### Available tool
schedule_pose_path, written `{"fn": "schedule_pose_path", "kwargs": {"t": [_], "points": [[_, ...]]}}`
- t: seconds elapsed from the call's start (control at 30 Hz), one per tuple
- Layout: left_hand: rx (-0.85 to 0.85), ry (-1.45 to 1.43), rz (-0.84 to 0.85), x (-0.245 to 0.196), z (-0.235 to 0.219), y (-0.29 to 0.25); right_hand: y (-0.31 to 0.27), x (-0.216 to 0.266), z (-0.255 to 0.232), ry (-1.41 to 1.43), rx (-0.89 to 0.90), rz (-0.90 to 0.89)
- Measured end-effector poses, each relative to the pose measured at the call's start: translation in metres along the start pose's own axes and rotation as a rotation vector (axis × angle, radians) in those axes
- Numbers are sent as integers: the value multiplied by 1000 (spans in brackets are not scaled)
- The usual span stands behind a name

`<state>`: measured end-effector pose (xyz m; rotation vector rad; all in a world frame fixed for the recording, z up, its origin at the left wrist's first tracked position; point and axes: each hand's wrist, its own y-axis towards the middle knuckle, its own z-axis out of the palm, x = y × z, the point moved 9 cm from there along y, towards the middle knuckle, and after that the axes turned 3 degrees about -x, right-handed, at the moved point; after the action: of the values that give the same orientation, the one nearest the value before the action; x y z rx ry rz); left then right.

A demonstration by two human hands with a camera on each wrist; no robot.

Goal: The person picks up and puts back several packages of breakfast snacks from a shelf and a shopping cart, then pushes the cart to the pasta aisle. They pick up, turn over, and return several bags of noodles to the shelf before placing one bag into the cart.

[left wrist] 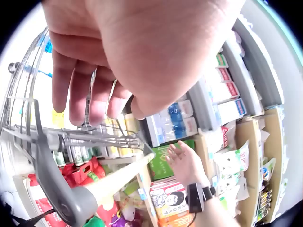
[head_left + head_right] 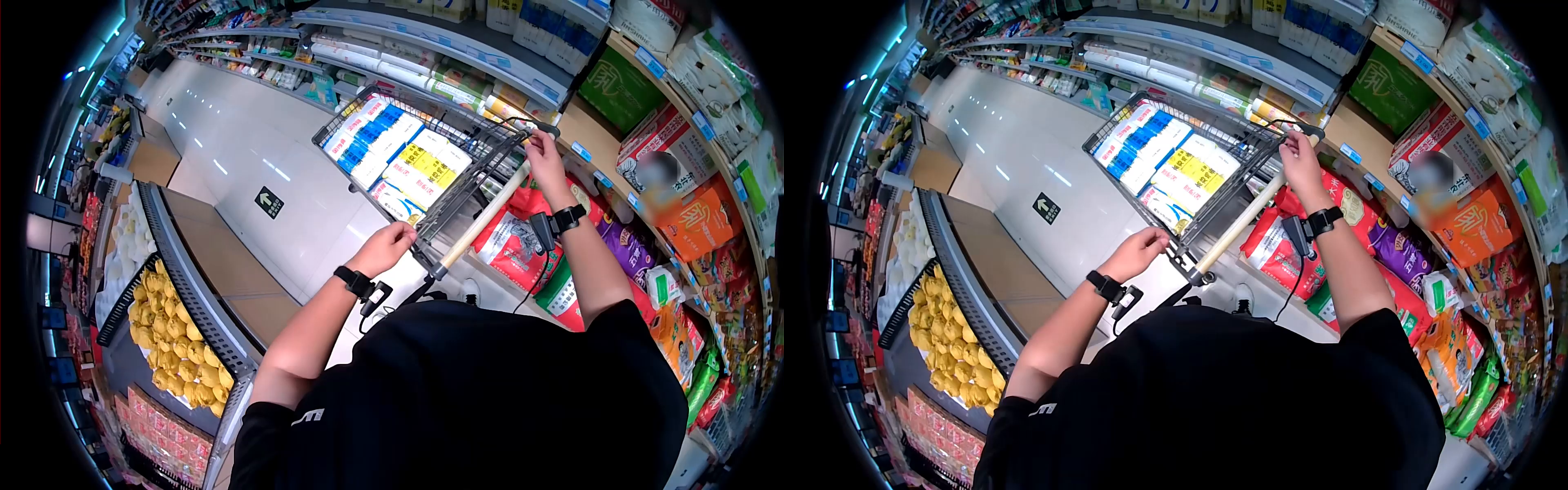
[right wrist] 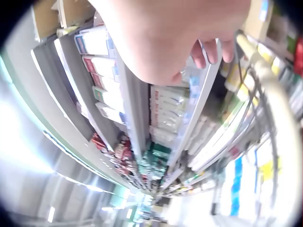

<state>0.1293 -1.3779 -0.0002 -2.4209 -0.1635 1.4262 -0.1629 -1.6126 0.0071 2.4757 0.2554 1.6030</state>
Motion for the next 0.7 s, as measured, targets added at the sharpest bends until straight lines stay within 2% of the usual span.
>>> {"fn": "schedule_pose_path", "kwargs": {"t": [0.03, 0.07, 0.13, 0.23, 0.33, 0.37, 0.43, 0.5, 0.6, 0.7], "points": [[-8, -62, 12, 5, -18, -11, -15, 12, 10, 323, 30, 235], [-3, -171, 27, 7, -34, -25, -32, 40, 20, 522, 28, 339], [0, -271, 16, -2, -63, -51, -52, 101, 39, 862, -22, 364], [57, -341, 61, -31, -92, -89, -66, 190, 77, 1175, -41, 285], [166, -399, 81, -75, -105, -124, -71, 272, 122, 1375, -19, 198], [210, -439, 150, -89, -108, -130, -71, 295, 135, 1417, -2, 170], [207, -570, 179, -107, -112, -136, -68, 335, 157, 1523, 23, 173], [331, -679, 196, -121, -110, -142, -65, 368, 179, 1555, 28, 172], [252, -883, 211, -128, -120, -141, -58, 390, 213, 1603, 13, 232], [124, -963, 202, -122, -140, -129, -47, 397, 238, 1486, -14, 173]]}}
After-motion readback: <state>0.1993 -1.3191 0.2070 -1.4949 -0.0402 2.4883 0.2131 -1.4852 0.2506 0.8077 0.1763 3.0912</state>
